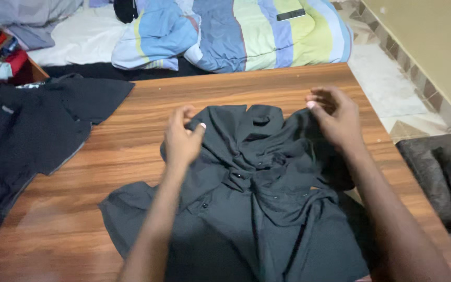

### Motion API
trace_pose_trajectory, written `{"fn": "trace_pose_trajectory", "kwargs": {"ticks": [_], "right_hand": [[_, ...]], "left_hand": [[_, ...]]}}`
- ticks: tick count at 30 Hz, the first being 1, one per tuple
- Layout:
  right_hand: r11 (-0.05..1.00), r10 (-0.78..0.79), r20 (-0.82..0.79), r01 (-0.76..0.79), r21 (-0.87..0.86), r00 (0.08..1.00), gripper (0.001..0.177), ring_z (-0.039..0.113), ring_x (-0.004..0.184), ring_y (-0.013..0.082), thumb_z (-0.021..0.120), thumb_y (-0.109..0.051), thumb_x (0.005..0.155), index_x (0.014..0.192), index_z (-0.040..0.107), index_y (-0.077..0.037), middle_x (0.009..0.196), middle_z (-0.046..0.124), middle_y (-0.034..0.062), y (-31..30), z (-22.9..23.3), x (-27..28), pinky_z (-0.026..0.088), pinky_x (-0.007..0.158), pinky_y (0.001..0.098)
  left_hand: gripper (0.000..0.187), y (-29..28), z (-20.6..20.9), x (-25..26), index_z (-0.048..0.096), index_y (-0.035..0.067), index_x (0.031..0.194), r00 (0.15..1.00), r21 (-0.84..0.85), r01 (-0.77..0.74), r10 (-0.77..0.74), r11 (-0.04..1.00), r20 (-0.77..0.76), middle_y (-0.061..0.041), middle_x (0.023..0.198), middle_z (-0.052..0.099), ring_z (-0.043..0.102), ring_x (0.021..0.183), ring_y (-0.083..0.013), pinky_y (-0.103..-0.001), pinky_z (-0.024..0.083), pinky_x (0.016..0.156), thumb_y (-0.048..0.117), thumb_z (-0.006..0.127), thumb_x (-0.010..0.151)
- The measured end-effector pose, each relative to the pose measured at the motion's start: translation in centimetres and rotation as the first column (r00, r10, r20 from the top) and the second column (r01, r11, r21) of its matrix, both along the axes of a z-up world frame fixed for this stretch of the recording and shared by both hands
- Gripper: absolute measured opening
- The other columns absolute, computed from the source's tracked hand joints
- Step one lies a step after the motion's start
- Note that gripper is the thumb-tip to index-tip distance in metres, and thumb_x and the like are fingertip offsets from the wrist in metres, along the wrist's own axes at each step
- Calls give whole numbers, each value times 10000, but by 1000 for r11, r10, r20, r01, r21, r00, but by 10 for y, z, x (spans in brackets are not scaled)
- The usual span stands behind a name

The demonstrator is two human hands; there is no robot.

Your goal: The person buttons a dark collared shirt by hand, working down the front placket from the collar to the hem while it lies on a wooden table.

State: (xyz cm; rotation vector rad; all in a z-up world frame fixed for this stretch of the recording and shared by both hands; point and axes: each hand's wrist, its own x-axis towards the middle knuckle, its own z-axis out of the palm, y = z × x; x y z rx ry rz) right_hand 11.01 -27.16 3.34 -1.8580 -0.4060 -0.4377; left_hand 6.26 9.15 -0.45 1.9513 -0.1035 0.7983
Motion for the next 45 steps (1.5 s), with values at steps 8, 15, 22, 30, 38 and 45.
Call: {"fn": "trace_pose_trajectory", "kwargs": {"ticks": [8, 15, 22, 30, 38, 45], "right_hand": [[619, 3, -309, -244, -747, 951, 439, 709, 1020, 380, 850, -255, 756, 1155, 747, -105, 1068, 759, 200, -17, -26, 49, 549, 905, 444], [863, -246, 342, 365, -349, 907, 200, 624, 905, 371, 675, -9, 807, 1000, 636, 26, 990, 641, 215, -54, 22, 18, 484, 821, 406], [681, 223, -403, -437, -587, 888, 731, 669, 1023, 206, 966, -302, 547, 1183, 631, -172, 1159, 701, 21, -68, 41, -50, 579, 846, 355], [589, 222, -371, -427, -686, 902, 661, 581, 1279, 247, 876, -338, 681, 1300, 687, -205, 1355, 630, 31, -81, 43, -59, 517, 1008, 406], [522, 82, -515, -476, -707, 853, 632, 597, 1209, 235, 934, -348, 708, 1260, 679, -172, 1233, 673, 25, -114, 32, -63, 481, 1037, 400], [805, 65, 34, -32, -592, 997, 238, 670, 971, 244, 661, 5, 802, 1035, 608, 5, 1010, 682, 137, -144, -15, -79, 536, 881, 389]], "left_hand": [[632, 47, -14, 72, 647, 98, 1223, 805, 263, 358, -153, 896, -573, -178, 1061, 720, 689, 1002, -333, -422, 541, 891, 151, 914, 653], [223, 67, 81, -9, 634, -3, 1043, 973, 343, -45, -37, 938, 229, -161, 1006, 649, 654, 980, -370, -432, 514, 832, -37, 698, 832], [330, 72, 100, -96, 675, 82, 949, 828, 529, 461, -129, 713, -546, -89, 962, 674, 656, 961, -299, -402, 519, 834, 83, 823, 653], [569, 58, 94, -85, 668, 109, 1289, 900, 520, 395, -204, 757, -386, -121, 1428, 577, 522, 1320, -336, -430, 426, 1083, -81, 628, 754], [653, 50, 72, -57, 614, 72, 1312, 802, 629, 559, -159, 541, -576, -117, 1425, 587, 541, 1316, -325, -430, 448, 1076, -57, 675, 675], [349, 105, 109, -95, 707, 40, 983, 931, 671, 264, -2, 692, -365, -59, 1240, 714, 685, 1097, -274, -392, 550, 934, 64, 811, 651]]}}
